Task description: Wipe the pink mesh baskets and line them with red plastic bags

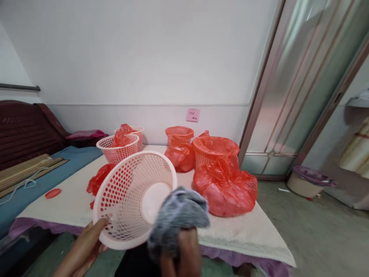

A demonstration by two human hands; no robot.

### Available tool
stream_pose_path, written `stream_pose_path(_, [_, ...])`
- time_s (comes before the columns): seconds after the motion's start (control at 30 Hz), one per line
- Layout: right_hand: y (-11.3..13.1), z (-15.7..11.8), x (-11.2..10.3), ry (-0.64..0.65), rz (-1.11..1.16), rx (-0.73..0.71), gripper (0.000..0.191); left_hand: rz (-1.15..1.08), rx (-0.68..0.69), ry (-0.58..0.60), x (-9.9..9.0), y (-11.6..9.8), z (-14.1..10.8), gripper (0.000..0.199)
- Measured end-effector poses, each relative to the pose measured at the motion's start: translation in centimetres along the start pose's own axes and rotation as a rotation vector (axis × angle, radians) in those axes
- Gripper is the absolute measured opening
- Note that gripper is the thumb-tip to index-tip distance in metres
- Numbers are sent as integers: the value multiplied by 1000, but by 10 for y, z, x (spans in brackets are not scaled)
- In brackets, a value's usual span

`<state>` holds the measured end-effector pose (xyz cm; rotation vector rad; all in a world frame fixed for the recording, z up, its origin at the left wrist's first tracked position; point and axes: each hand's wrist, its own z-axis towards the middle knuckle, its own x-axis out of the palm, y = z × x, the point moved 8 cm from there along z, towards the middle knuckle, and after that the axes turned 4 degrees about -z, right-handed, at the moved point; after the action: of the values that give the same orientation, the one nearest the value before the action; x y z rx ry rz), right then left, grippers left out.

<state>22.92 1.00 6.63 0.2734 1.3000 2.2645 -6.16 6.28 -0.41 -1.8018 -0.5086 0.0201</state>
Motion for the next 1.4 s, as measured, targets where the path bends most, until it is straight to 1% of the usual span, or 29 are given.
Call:
stream_pose_path(0.1, [40,-7,35,130,-253,-454,38,51,-8,101,23,-6,-7,26])
stream_pose_path(0.13, [48,-9,45,185,-360,-592,43,95,8,118,27,-8,-7,27])
stream_pose_path(0.17, [51,-11,53,234,-449,-687,48,159,41,122,30,-12,-7,28])
stream_pose_path(0.23, [50,-6,59,301,-529,-732,51,304,137,84,29,-22,-3,35])
stream_pose_path(0.3, [46,3,59,316,-538,-688,50,405,272,-6,25,-38,-1,44])
stream_pose_path(0.33, [44,8,59,312,-531,-663,48,476,399,-65,23,-50,-4,49])
stream_pose_path(0.37, [43,12,58,303,-515,-646,46,579,570,-115,26,-65,-10,55])
stream_pose_path(0.4, [41,16,58,294,-494,-634,44,726,778,-140,34,-79,-21,60])
stream_pose_path(0.43, [39,20,59,281,-467,-628,43,897,997,-126,47,-88,-35,62])
stream_pose_path(0.47, [36,24,59,263,-434,-621,42,1070,1187,-53,64,-90,-48,62])
stream_pose_path(0.5, [32,29,58,235,-393,-608,41,1221,1306,73,81,-85,-56,59])
stream_pose_path(0.53, [28,34,56,200,-344,-589,40,1326,1343,214,93,-78,-59,54])
stream_pose_path(0.57, [22,39,53,161,-285,-556,38,1403,1338,331,102,-72,-58,47])
stream_pose_path(0.6, [15,45,50,120,-214,-503,35,1460,1316,409,108,-67,-55,38])
stream_pose_path(0.63, [6,51,45,72,-133,-416,32,1500,1293,441,112,-66,-51,30])
stream_pose_path(0.67, [-5,56,39,14,-50,-300,30,1528,1282,440,116,-66,-45,23])
stream_pose_path(0.73, [-26,58,29,-121,84,-31,27,1535,1312,418,122,-70,-38,20])
stream_pose_path(0.77, [-31,54,26,-167,118,66,27,1520,1329,414,125,-71,-37,21])
stream_pose_path(0.8, [-29,50,26,-179,124,96,28,1496,1339,405,127,-73,-36,22])
stream_pose_path(0.83, [-19,45,29,-149,104,46,30,1466,1344,389,128,-75,-36,23])
stream_pose_path(0.87, [-3,40,35,-90,65,-73,34,1431,1348,366,128,-77,-38,22])
stream_pose_path(0.93, [32,24,51,35,-54,-385,47,1352,1353,311,124,-81,-43,21])
stream_pose_path(1.0, [53,11,62,72,-176,-607,57,1120,1237,292,113,-86,-44,16])
stream_pose_path(1.03, [56,9,65,59,-223,-653,59,979,1145,301,107,-87,-43,14])
stream_pose_path(1.07, [55,11,67,42,-261,-663,59,855,1054,311,101,-85,-42,13])
stream_pose_path(1.13, [41,23,68,27,-334,-596,54,666,853,315,92,-75,-40,14])
stream_pose_path(1.27, [-13,58,57,58,-505,-296,37,355,494,143,66,-45,-38,28])
stream_pose_path(1.33, [-32,69,45,51,-536,-213,34,222,406,95,56,-33,-40,32])
stream_pose_path(1.4, [-37,70,37,39,-539,-178,32,169,375,85,52,-26,-42,35])
